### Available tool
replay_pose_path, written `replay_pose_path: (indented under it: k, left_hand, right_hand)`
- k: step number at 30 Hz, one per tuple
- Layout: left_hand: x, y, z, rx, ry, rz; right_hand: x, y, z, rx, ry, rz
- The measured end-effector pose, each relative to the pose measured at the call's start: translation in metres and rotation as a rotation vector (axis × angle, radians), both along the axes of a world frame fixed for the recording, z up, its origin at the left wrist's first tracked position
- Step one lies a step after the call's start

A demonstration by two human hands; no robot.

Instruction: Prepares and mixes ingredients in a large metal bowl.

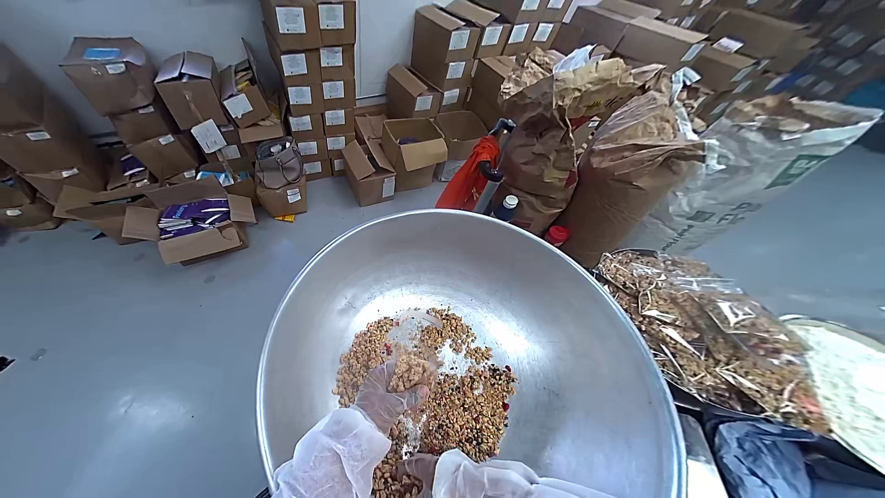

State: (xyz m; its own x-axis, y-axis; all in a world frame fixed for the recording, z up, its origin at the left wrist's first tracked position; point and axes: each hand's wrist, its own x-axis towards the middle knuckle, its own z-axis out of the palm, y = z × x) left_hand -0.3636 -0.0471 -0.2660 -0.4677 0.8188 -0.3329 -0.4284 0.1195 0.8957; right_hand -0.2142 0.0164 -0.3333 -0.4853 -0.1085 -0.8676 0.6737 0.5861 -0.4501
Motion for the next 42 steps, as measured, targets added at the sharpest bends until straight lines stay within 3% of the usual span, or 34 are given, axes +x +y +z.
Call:
replay_pose_path:
  k: [3,6,10,12,14,17,22,25,29,32,35,38,42]
  left_hand:
    - [-0.002,-0.001,-0.004,0.036,0.077,-0.049]
    - [-0.001,-0.001,0.014,0.000,0.076,-0.081]
    - [-0.002,-0.001,0.021,-0.079,0.134,-0.165]
    - [0.001,0.001,0.020,-0.083,0.120,-0.170]
    - [0.004,0.002,0.020,-0.083,0.115,-0.194]
    - [0.007,0.002,0.015,-0.034,0.107,-0.221]
    - [0.008,0.000,0.017,0.038,0.071,-0.184]
    - [0.009,-0.001,0.020,0.041,-0.006,-0.141]
    - [0.007,-0.001,0.017,0.079,0.013,-0.130]
    - [0.006,-0.002,0.017,0.061,0.018,-0.104]
    - [0.007,-0.003,0.019,0.010,0.037,-0.148]
    - [0.014,-0.003,0.015,0.040,-0.049,-0.210]
    - [0.013,-0.003,0.010,0.104,-0.100,-0.238]
  right_hand:
    - [0.019,0.018,0.025,-0.226,0.007,-0.401]
    - [0.030,0.051,0.070,-0.517,0.155,-0.631]
    - [0.029,0.104,0.147,-0.676,0.437,-0.612]
    - [0.021,0.119,0.194,-0.585,0.582,-0.564]
    - [0.010,0.117,0.238,-0.348,0.646,-0.623]
    - [-0.012,0.103,0.265,-0.047,0.631,-0.667]
    - [-0.034,0.082,0.260,0.200,0.607,-0.467]
    - [-0.030,0.082,0.255,0.211,0.745,-0.525]
    - [-0.017,0.097,0.250,0.388,0.919,-0.551]
    - [-0.003,0.112,0.230,0.544,0.816,-0.502]
    - [-0.001,0.106,0.190,0.340,0.629,-0.409]
    - [-0.007,0.083,0.159,-0.015,0.651,-0.602]
    - [-0.008,0.072,0.130,-0.239,0.818,-0.911]
